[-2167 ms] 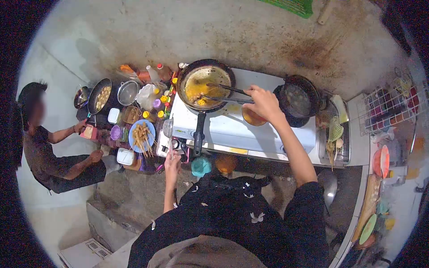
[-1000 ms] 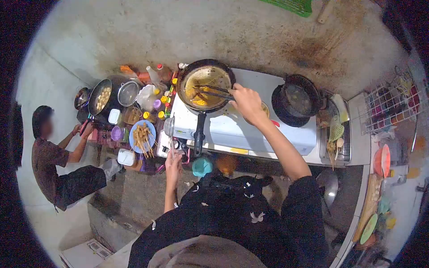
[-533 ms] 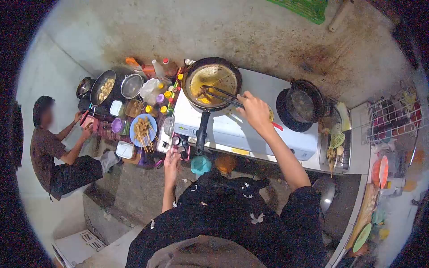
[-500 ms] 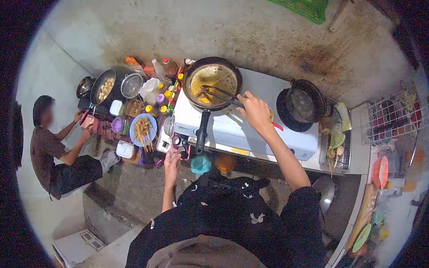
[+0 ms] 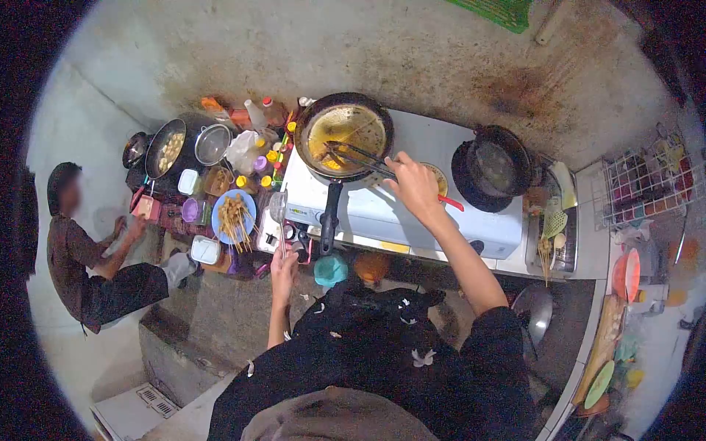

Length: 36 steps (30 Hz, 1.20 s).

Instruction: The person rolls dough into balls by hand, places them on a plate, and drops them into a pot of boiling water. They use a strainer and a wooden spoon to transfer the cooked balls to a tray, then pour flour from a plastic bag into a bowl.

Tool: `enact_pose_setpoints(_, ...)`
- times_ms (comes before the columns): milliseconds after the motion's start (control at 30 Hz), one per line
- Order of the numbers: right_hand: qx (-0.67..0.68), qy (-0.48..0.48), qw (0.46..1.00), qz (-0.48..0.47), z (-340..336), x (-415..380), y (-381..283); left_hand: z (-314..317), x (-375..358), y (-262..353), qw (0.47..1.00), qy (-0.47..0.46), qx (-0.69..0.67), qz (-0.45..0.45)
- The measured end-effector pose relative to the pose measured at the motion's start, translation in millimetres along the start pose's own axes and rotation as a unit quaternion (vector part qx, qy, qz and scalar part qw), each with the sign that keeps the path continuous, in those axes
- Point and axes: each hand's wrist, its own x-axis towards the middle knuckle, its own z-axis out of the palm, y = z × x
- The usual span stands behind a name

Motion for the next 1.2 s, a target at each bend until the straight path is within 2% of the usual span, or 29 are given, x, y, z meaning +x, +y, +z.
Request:
enact_pose_setpoints(433, -0.006, 0.017, 0.999, -0.032, 0, -12, 6, 3, -3, 3, 1.000, -0.001, 0.001, -0.008)
enact_pose_setpoints(633, 0.017, -0.012, 1.000, 0.021, -3, -17, -2, 3, -2, 1, 1.000, 0.005, 0.008, -0.013)
enact_pose_setpoints(700, 0.018, -0.002, 1.000, 0.007, 0, -17, -1, 1, -2, 0, 1.000, -0.004, 0.001, 0.008)
enact_pose_setpoints(867, 0.025, 0.006, 1.000, -0.007, 0, -17, 0, 1, -5, 1, 1.000, 0.014, 0.005, -0.006)
enact_pose_setpoints(1200, 0.032, 0.006, 0.999, 0.017, -1, -17, -6, -1, -5, 1, 1.000, 0.010, 0.009, -0.008)
